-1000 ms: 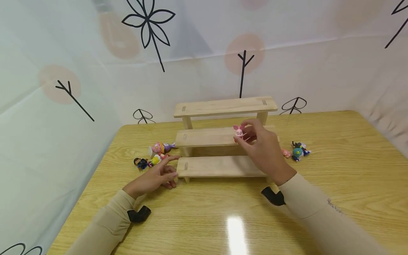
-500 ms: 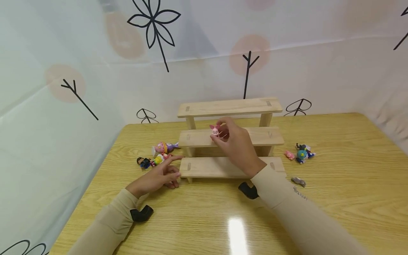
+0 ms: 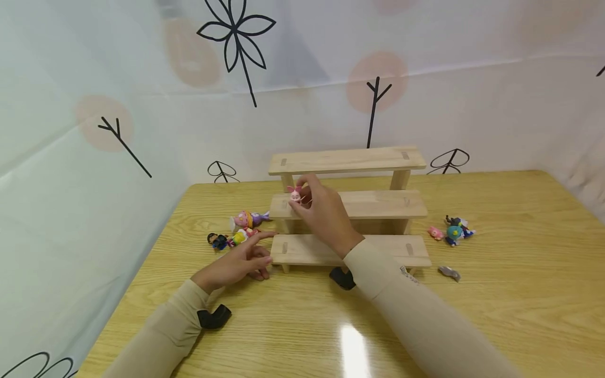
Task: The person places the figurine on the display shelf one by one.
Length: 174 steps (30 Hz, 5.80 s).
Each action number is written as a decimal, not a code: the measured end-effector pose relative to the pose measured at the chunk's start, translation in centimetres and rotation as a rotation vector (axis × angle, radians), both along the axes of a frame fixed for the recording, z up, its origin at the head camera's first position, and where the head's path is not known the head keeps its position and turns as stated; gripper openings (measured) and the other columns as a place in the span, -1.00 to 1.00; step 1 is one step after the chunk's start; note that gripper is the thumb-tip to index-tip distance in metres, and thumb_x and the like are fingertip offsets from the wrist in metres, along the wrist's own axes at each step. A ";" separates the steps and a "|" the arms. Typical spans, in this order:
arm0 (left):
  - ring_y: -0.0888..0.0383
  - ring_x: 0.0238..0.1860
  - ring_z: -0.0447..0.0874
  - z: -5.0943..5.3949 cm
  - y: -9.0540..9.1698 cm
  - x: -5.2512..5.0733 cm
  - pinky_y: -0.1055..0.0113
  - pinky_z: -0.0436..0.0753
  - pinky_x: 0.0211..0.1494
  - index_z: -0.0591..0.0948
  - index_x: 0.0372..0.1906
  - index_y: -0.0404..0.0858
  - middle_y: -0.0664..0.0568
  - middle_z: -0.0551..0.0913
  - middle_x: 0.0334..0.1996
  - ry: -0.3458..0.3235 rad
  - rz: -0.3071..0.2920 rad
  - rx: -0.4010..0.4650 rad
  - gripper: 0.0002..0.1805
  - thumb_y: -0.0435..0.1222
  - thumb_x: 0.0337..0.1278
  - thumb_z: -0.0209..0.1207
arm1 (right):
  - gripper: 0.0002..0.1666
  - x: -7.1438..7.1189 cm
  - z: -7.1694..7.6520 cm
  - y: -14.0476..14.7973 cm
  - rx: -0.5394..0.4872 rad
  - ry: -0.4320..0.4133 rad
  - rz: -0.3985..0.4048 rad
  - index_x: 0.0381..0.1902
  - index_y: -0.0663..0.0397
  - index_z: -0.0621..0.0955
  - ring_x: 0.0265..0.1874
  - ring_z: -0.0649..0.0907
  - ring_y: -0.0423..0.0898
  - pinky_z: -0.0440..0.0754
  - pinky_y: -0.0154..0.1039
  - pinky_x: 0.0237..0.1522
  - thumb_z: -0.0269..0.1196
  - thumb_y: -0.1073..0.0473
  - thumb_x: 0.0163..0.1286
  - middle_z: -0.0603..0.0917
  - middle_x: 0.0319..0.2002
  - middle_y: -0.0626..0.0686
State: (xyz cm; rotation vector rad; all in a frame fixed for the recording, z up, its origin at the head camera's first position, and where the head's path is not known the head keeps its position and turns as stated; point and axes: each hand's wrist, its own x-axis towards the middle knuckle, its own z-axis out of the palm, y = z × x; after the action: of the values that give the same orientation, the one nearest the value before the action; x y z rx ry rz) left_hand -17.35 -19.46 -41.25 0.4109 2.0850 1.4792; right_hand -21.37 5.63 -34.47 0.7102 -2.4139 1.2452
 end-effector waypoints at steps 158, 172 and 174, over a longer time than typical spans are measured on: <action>0.01 -0.21 0.74 -0.1 0.0 0.0 0.17 0.75 -0.07 0.07 0.57 0.16 -0.15 0.62 0.04 -0.003 0.000 -0.001 -0.28 -0.06 0.46 0.11 | -0.53 1.4 -5.2 25.5 0.600 -0.362 -0.127 0.18 0.34 0.57 -0.75 0.52 -0.22 0.44 -0.28 -0.52 0.16 0.05 0.55 0.71 -0.05 0.32; 0.01 -0.20 0.74 0.0 -0.1 -0.1 0.16 0.75 -0.06 0.07 0.58 0.13 -0.15 0.61 0.04 -0.001 -0.005 -0.011 -0.26 -0.05 0.45 0.12 | -0.58 1.5 -5.2 24.9 0.647 -0.348 -0.149 0.07 0.29 0.66 -0.71 0.51 -0.21 0.43 -0.28 -0.61 0.18 0.04 0.52 0.75 -0.25 0.12; 0.01 -0.21 0.74 -0.1 -0.1 -0.1 0.16 0.75 -0.07 0.07 0.58 0.12 -0.16 0.61 0.03 -0.005 -0.005 -0.010 -0.26 -0.05 0.45 0.12 | -0.62 1.4 -5.2 24.8 0.669 -0.315 -0.155 0.02 0.26 0.69 -0.65 0.54 -0.22 0.47 -0.26 -0.57 0.22 0.06 0.49 0.76 -0.29 0.08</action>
State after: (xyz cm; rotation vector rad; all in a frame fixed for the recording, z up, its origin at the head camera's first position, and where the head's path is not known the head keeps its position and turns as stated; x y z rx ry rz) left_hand -17.49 -19.55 -41.33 0.4080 2.0854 1.4656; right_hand -19.92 30.39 -39.71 0.4934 -3.1121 0.4963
